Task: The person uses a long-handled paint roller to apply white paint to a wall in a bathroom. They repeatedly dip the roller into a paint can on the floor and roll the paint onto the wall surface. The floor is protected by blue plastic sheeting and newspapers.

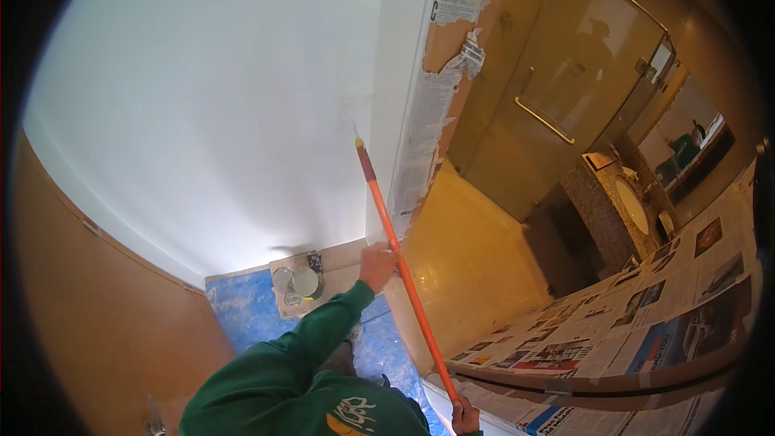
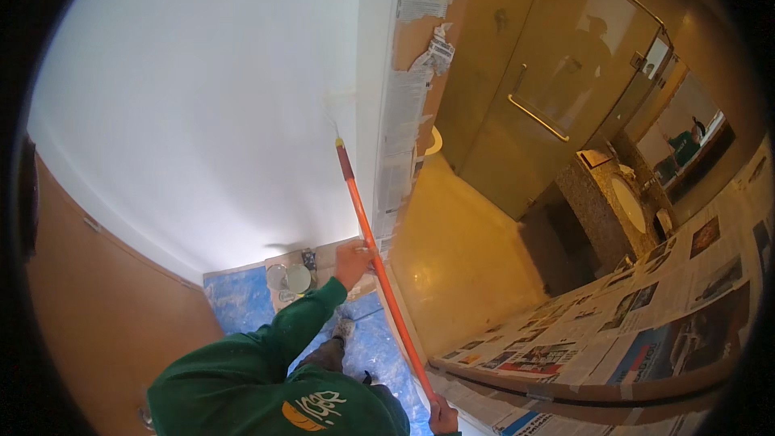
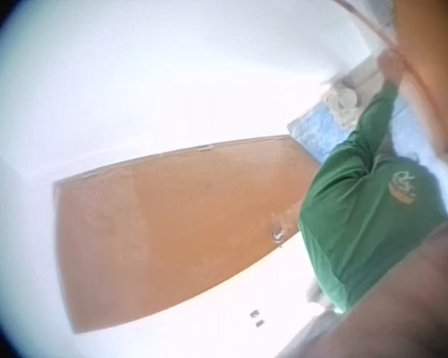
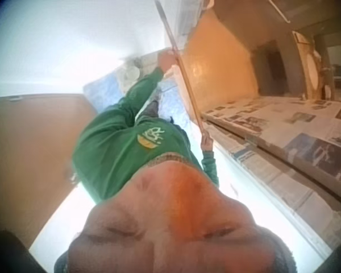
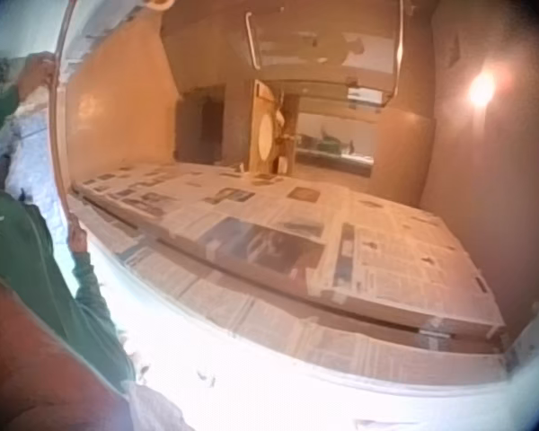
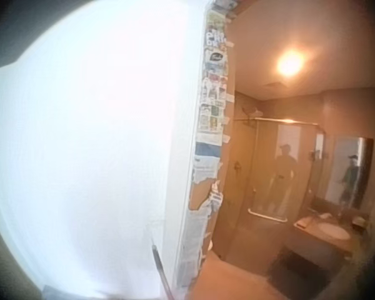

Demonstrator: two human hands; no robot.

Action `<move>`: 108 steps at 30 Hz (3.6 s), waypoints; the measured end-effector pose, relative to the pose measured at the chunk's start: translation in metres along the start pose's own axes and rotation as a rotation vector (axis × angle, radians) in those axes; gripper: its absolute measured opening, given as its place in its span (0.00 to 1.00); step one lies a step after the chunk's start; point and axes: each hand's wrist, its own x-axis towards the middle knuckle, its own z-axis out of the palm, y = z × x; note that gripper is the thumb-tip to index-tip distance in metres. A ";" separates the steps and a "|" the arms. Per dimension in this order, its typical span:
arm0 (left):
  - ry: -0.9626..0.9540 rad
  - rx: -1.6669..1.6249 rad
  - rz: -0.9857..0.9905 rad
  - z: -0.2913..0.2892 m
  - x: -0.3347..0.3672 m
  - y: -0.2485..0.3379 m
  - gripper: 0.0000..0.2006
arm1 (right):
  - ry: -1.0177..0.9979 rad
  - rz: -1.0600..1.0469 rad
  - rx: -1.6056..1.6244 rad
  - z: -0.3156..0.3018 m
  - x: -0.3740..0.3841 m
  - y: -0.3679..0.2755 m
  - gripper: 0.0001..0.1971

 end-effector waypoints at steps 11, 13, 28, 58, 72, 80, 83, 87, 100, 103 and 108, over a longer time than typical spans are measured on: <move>0.038 0.106 -0.016 -0.030 0.018 -0.060 0.11 | -0.154 0.124 0.002 0.031 0.007 0.024 0.16; 0.032 0.125 -0.054 -0.027 0.016 -0.077 0.11 | -0.054 0.081 0.065 0.027 -0.001 0.017 0.15; 0.000 0.211 0.331 -0.001 0.040 0.081 0.11 | 0.154 -0.168 0.188 0.066 0.104 0.014 0.22; 0.061 0.271 0.520 -0.006 0.069 0.144 0.12 | 0.144 -0.156 0.341 0.038 0.140 -0.076 0.23; 0.064 0.225 0.610 -0.004 0.068 0.185 0.10 | 0.172 -0.127 0.380 0.045 0.156 -0.110 0.23; -0.032 0.087 0.495 0.018 0.063 0.208 0.11 | 0.159 -0.113 0.543 0.036 0.166 -0.100 0.23; -0.020 0.098 0.385 0.005 0.055 0.138 0.10 | 0.097 -0.028 0.502 0.050 0.130 -0.055 0.23; 0.014 0.119 0.254 -0.013 0.031 0.060 0.09 | 0.048 0.107 0.457 0.063 0.076 -0.007 0.23; 0.056 0.010 -0.205 -0.032 0.025 -0.141 0.11 | -0.053 0.368 0.145 0.031 -0.003 0.022 0.24; 0.055 0.031 -0.224 -0.043 0.041 -0.185 0.11 | -0.081 0.329 0.064 0.028 0.004 0.023 0.22; 0.101 0.008 -0.351 -0.048 0.046 -0.197 0.10 | -0.145 0.243 -0.020 0.037 0.006 0.034 0.21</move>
